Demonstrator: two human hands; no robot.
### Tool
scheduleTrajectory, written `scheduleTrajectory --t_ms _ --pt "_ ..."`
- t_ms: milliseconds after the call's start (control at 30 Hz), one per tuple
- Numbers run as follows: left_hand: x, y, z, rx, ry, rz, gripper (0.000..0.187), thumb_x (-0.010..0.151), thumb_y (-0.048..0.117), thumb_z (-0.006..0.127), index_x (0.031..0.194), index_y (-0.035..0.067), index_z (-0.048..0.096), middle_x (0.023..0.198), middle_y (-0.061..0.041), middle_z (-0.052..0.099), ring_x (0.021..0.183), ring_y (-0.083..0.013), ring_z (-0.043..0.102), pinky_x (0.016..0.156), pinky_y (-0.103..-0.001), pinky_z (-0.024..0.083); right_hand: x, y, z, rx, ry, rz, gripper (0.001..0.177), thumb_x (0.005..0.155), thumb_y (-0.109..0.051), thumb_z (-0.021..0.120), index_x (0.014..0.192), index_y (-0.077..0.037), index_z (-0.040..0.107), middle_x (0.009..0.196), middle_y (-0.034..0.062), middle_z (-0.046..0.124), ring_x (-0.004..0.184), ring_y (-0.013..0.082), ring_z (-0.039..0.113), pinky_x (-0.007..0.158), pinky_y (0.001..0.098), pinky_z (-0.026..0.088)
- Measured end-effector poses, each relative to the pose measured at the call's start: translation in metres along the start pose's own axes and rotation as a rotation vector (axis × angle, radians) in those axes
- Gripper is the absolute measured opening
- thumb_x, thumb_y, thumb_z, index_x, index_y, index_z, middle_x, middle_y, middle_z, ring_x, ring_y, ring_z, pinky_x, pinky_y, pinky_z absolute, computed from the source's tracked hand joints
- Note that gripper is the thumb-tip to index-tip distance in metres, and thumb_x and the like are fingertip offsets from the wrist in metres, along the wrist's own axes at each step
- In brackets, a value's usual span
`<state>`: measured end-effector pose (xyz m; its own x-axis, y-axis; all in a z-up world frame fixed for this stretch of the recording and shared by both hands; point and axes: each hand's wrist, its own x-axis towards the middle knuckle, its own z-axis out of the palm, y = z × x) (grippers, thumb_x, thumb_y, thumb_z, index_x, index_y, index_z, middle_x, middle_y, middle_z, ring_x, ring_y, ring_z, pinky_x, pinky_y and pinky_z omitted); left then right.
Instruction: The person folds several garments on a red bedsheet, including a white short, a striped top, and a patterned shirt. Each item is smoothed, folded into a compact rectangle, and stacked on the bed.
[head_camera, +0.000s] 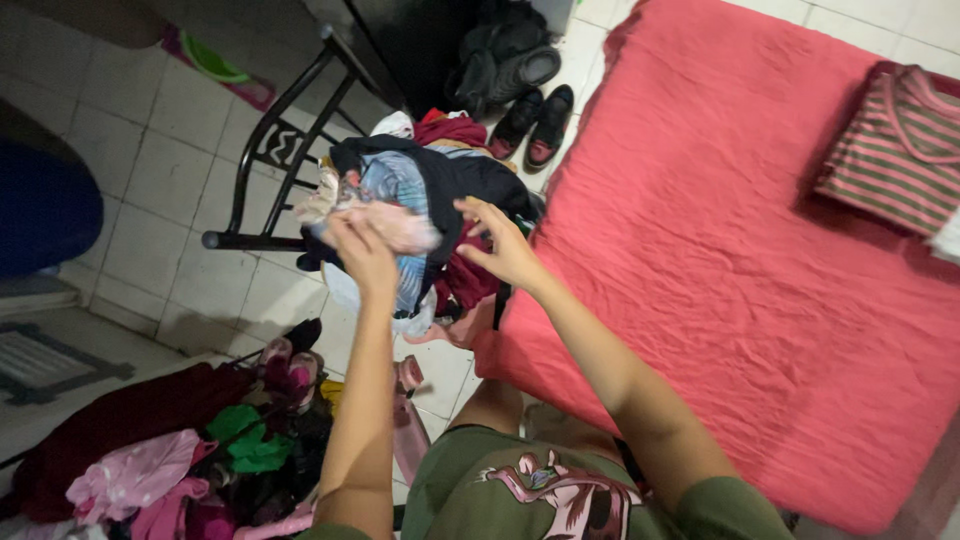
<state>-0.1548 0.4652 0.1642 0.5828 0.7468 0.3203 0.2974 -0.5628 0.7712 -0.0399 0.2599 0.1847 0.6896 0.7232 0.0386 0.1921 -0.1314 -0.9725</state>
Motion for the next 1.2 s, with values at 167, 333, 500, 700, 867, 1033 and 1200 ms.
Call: scheduleTrajectory --t_ms 167,333,500,700,867,1033,1200 --pt "-0.035 0.174 -0.024 -0.619 -0.24 -0.043 0.025 0.118 0.025 0.042 0.106 0.004 0.047 0.097 -0.002 0.045 0.094 -0.0115 0.041 0.087 -0.03 0.04 -0.024 -0.034 -0.038 0.152 0.163 -0.081 0.036 0.092 -0.014 0.072 0.125 -0.005 0.062 0.112 0.0086 0.065 0.094 0.0176 0.065 0.083 0.032 0.054" --pt "-0.049 0.276 -0.03 -1.064 -0.336 -0.149 0.017 0.114 0.023 0.043 0.111 0.006 0.046 0.098 0.001 0.044 0.09 -0.0066 0.039 0.083 -0.024 0.036 -0.104 -0.031 -0.128 0.208 0.398 -0.137 0.027 0.099 -0.017 0.069 0.121 -0.003 0.063 0.112 0.0079 0.065 0.097 0.0162 0.064 0.086 0.0309 0.053" --pt "-0.078 0.309 -0.008 -1.121 -0.388 -0.183 0.014 0.115 0.022 0.042 0.112 0.009 0.046 0.099 0.001 0.045 0.091 -0.0073 0.041 0.084 -0.024 0.037 -0.226 -0.041 -0.233 0.102 0.646 -0.187 0.022 0.105 -0.02 0.066 0.118 -0.001 0.064 0.113 0.0071 0.066 0.1 0.0148 0.063 0.09 0.0297 0.052" --pt "-0.157 0.309 0.059 -1.113 -0.772 -0.294 0.012 0.115 0.02 0.048 0.111 0.009 0.05 0.099 0.003 0.05 0.087 -0.0041 0.042 0.076 -0.021 0.037 -0.359 -0.073 -0.311 -0.149 0.964 -0.002 0.012 0.099 0.001 0.073 0.108 0.001 0.065 0.097 0.001 0.061 0.088 0.0094 0.057 0.08 0.024 0.048" --pt "-0.219 0.271 0.144 -0.99 -0.862 -0.329 0.014 0.113 0.017 0.052 0.109 0.005 0.058 0.103 -0.001 0.062 0.096 -0.0079 0.06 0.09 -0.025 0.054 -0.422 -0.029 -0.35 -0.172 1.095 0.173 0.03 0.085 0.004 0.071 0.111 -0.004 0.061 0.097 -0.0012 0.062 0.089 0.0083 0.058 0.08 0.0239 0.05" --pt "-0.277 0.231 0.216 -0.748 -0.817 -0.289 0.022 0.096 0.011 0.065 0.115 0.006 0.056 0.11 -0.001 0.062 0.101 -0.0104 0.061 0.088 -0.027 0.054 -0.427 0.074 -0.341 0.025 1.004 0.301 0.024 0.089 0.0 0.076 0.109 -0.003 0.063 0.095 0.0077 0.07 0.08 0.0102 0.068 0.068 0.0261 0.058" --pt "-0.347 0.249 0.225 -0.445 -1.049 0.141 0.026 0.078 0.014 0.078 0.098 0.004 0.065 0.098 -0.012 0.067 0.097 -0.0279 0.064 0.085 -0.041 0.053 -0.424 0.107 -0.311 0.383 0.96 0.351 0.028 0.093 -0.001 0.075 0.111 -0.006 0.053 0.081 0.0054 0.068 0.067 0.0088 0.063 0.056 0.0222 0.048"
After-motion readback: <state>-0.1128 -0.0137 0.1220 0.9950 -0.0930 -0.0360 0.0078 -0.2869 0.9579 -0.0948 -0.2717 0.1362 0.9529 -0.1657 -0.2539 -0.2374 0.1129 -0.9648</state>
